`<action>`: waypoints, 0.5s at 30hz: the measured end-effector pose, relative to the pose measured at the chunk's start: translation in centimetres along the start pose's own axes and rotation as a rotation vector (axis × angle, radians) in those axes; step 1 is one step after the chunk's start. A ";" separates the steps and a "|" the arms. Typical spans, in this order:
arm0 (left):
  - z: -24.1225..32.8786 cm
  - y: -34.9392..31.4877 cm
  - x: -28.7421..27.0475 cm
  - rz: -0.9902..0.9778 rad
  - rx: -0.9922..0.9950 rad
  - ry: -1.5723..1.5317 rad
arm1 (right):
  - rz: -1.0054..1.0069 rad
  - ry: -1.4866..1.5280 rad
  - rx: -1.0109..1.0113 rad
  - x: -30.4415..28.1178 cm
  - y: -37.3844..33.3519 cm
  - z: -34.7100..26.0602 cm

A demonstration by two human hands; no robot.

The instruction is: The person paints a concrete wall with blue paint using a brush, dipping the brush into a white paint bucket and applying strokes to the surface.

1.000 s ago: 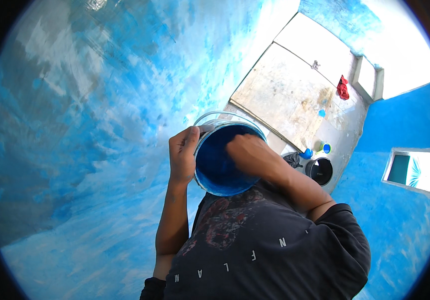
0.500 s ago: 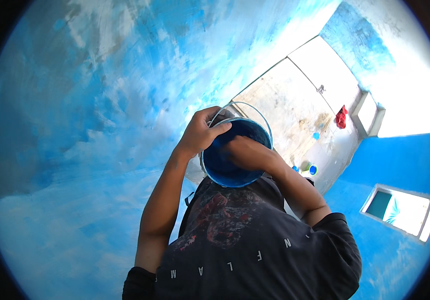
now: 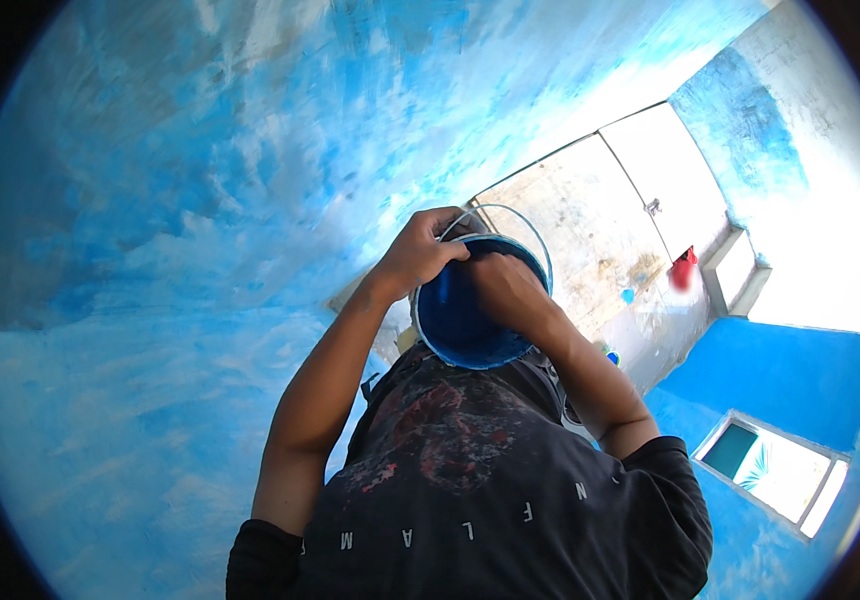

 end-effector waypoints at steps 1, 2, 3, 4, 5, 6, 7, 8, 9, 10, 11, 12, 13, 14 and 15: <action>-0.1 0.0 -0.1 0.003 -0.017 -0.037 | 0.015 0.057 -0.070 1.2 0.0 0.3; -0.2 -0.1 -0.2 0.003 -0.032 -0.075 | 0.031 0.114 -0.138 2.3 0.0 0.5; -0.3 -0.1 -0.2 0.010 -0.040 -0.076 | 0.048 0.172 -0.204 3.3 -0.2 0.8; -0.3 -0.1 -0.5 0.022 -0.044 -0.076 | -0.019 0.165 -0.198 2.9 -0.3 0.3; -0.4 -0.1 -0.7 0.033 -0.049 -0.077 | -0.086 0.158 -0.191 2.4 -0.5 -0.1; -0.7 -0.2 -0.8 0.041 -0.055 -0.082 | -0.153 0.150 -0.184 1.7 -0.6 -0.5; -0.9 -0.2 -0.9 0.049 -0.059 -0.084 | -0.191 0.179 -0.184 0.9 -0.5 -0.7; -1.1 -0.3 -1.1 0.057 -0.063 -0.086 | -0.229 0.207 -0.184 -0.1 -0.4 -0.7; -1.3 -0.4 -1.0 0.048 -0.051 -0.117 | -0.268 0.235 -0.183 -0.8 -0.2 -0.7; -1.3 -0.4 -0.8 0.034 -0.041 -0.146 | -0.275 0.186 -0.123 -1.3 0.0 -0.6; -1.3 -0.4 -0.7 0.021 -0.030 -0.176 | -0.282 0.136 -0.063 -1.8 0.3 -0.4; -1.2 -0.4 -0.7 0.012 -0.042 -0.177 | -0.289 0.087 -0.003 -2.0 0.4 -0.3; -1.0 -0.3 -0.6 0.003 -0.055 -0.180 | -0.175 0.053 -0.026 -1.9 0.5 -0.2; -0.8 -0.2 -0.6 -0.006 -0.068 -0.183 | -0.062 0.019 -0.049 -1.5 0.5 0.0; -0.9 -0.1 -0.7 -0.003 -0.069 -0.168 | 0.052 -0.016 -0.072 -1.1 0.6 0.3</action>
Point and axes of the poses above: each hand's wrist, its own y-axis towards the middle knuckle, its own x-axis out of the palm, z = x × y, the point moved 1 cm from there along y, towards the middle knuckle, and after that the axes turned 4 degrees about z, right-handed, at the moved point
